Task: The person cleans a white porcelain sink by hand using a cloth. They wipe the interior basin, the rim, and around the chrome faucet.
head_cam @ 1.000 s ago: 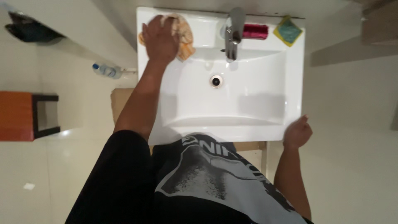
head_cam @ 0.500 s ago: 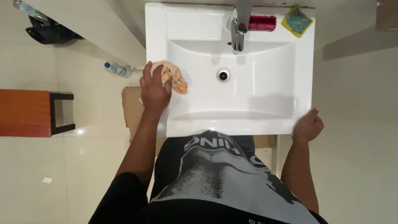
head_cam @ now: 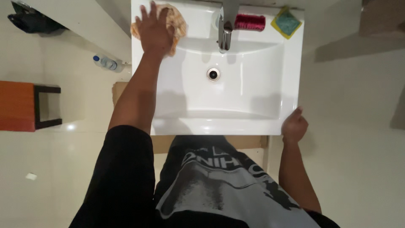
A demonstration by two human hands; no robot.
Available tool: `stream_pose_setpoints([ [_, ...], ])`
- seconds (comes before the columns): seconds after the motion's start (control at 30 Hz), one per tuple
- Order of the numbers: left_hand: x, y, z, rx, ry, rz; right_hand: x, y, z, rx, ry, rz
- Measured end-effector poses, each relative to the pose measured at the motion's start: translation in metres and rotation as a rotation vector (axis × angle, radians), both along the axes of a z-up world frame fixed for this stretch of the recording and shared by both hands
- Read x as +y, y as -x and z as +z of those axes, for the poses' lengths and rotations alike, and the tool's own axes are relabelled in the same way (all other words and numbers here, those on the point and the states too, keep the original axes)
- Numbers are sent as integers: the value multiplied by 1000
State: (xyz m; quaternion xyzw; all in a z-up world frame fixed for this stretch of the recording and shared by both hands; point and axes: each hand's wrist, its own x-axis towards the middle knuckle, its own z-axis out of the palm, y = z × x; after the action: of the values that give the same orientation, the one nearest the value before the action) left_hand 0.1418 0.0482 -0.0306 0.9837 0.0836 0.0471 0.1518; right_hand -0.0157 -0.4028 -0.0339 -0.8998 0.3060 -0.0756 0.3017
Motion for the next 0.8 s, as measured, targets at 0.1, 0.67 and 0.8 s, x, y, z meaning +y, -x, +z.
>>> stream_pose_setpoints([
  [0.1, -9, 15, -15, 2, 20, -139, 2, 4, 1, 37, -36, -1],
  [0.67, -37, 63, -59, 328, -699, -31, -11, 7, -7, 90, -90, 74],
  [0.8, -80, 50, -71, 438, -496, 100, -15, 7, -15, 37, 5, 108],
])
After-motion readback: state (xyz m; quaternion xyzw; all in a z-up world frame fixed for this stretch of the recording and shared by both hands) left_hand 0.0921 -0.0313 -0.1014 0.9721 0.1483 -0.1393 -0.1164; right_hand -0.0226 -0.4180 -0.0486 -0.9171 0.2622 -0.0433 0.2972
